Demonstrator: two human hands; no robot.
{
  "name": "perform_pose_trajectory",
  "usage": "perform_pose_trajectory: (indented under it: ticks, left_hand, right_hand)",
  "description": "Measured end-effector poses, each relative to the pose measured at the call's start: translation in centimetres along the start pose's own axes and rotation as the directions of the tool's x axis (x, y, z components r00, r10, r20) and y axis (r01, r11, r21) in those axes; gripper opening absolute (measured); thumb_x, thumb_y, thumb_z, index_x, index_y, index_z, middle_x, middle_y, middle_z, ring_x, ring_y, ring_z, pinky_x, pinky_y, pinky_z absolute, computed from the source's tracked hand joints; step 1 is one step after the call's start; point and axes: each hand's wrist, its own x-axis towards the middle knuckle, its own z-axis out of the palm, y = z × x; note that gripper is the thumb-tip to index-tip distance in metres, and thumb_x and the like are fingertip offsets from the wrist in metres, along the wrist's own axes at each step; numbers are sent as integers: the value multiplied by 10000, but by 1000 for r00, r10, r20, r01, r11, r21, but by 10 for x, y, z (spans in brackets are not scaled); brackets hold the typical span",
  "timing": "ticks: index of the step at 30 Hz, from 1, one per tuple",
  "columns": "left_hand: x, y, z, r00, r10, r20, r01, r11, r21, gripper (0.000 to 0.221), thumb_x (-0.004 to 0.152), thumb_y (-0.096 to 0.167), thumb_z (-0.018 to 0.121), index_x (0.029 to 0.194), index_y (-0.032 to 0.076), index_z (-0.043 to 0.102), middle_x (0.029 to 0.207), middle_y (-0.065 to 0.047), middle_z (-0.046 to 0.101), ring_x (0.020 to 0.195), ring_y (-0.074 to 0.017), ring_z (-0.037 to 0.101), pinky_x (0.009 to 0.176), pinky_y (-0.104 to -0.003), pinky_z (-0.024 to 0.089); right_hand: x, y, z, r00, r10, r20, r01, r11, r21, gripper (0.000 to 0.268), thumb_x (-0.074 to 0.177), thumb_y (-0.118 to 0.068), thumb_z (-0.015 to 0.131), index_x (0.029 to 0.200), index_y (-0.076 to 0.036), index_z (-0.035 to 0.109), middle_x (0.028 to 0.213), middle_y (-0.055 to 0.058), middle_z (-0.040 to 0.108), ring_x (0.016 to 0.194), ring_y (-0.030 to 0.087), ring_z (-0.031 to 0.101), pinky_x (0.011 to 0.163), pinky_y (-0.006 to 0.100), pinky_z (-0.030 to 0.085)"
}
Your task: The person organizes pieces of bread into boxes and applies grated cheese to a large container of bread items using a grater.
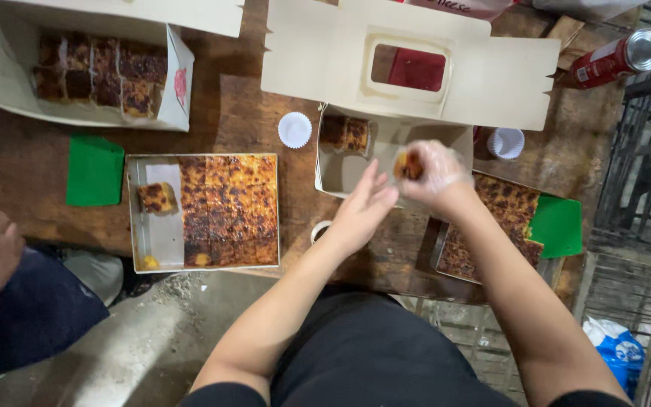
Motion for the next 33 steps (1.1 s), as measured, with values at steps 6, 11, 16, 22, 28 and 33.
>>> perform_pose_trajectory:
  ticks: [6, 11, 16, 22, 28, 33]
  left_hand:
    - [-62, 62, -33, 956, 245, -163, -126, 841, 525, 447, 999, 218, 639, 1418, 75, 578, 1371, -124, 646, 1173, -195, 682, 995, -319, 563]
    - [-68, 86, -55, 821, 568, -51, -164, 321, 933, 429, 914, 140, 716, 1325, 54, 629, 1396, -145, 582, 1239, -352, 622, 1038, -427, 515]
    - [-51, 74, -55, 836, 543, 83, -235, 218, 947, 117, 855, 59, 714, 961, 78, 670, 1533, -262, 472, 1214, -417, 610, 944, -415, 567]
    - [-60, 71, -61, 891, 452, 42, -220, 348, 911, 110, 859, 36, 699, 960, 81, 693, 1522, -244, 502, 1132, -365, 668, 933, -415, 573]
    - [-46, 85, -76, 769, 625, -134, -172, 404, 898, 140, 929, 65, 639, 1068, 49, 638, 1328, -200, 633, 1147, -375, 667, 889, -400, 588]
    - [18, 83, -125, 821, 561, 105, -8, -172, 985, 286, 858, 208, 717, 1070, 20, 679, 1044, -188, 670, 959, -395, 646, 824, -490, 559]
  right_hand:
    - [62, 4, 47, 939, 275, -204, -231, 949, 214, 643, 786, -432, 822, 1251, -28, 640, 1208, 220, 690, 1108, 377, 665, 948, 439, 536]
    - [91, 25, 99, 905, 408, -118, -365, 890, 274, 674, 913, -544, 707, 1329, -26, 597, 1201, 251, 685, 1083, 412, 654, 944, 461, 516]
    - [109, 78, 152, 961, 218, -167, -151, 927, 343, 696, 874, -348, 632, 1495, -62, 500, 1170, 255, 694, 1029, 378, 679, 909, 430, 535]
    - [85, 60, 137, 982, 186, -17, -163, 898, 409, 694, 823, -307, 630, 1474, -145, 454, 1118, 221, 723, 991, 328, 695, 881, 424, 527]
    - [47, 20, 71, 933, 331, 143, -350, 927, 135, 579, 994, -194, 587, 1564, -190, 485, 1160, 259, 711, 942, 338, 686, 833, 433, 552]
    - [-37, 48, 30, 945, 138, -296, 170, 566, 807, 351, 984, -102, 653, 1326, -23, 648, 1192, 50, 709, 1012, 121, 704, 908, 271, 572]
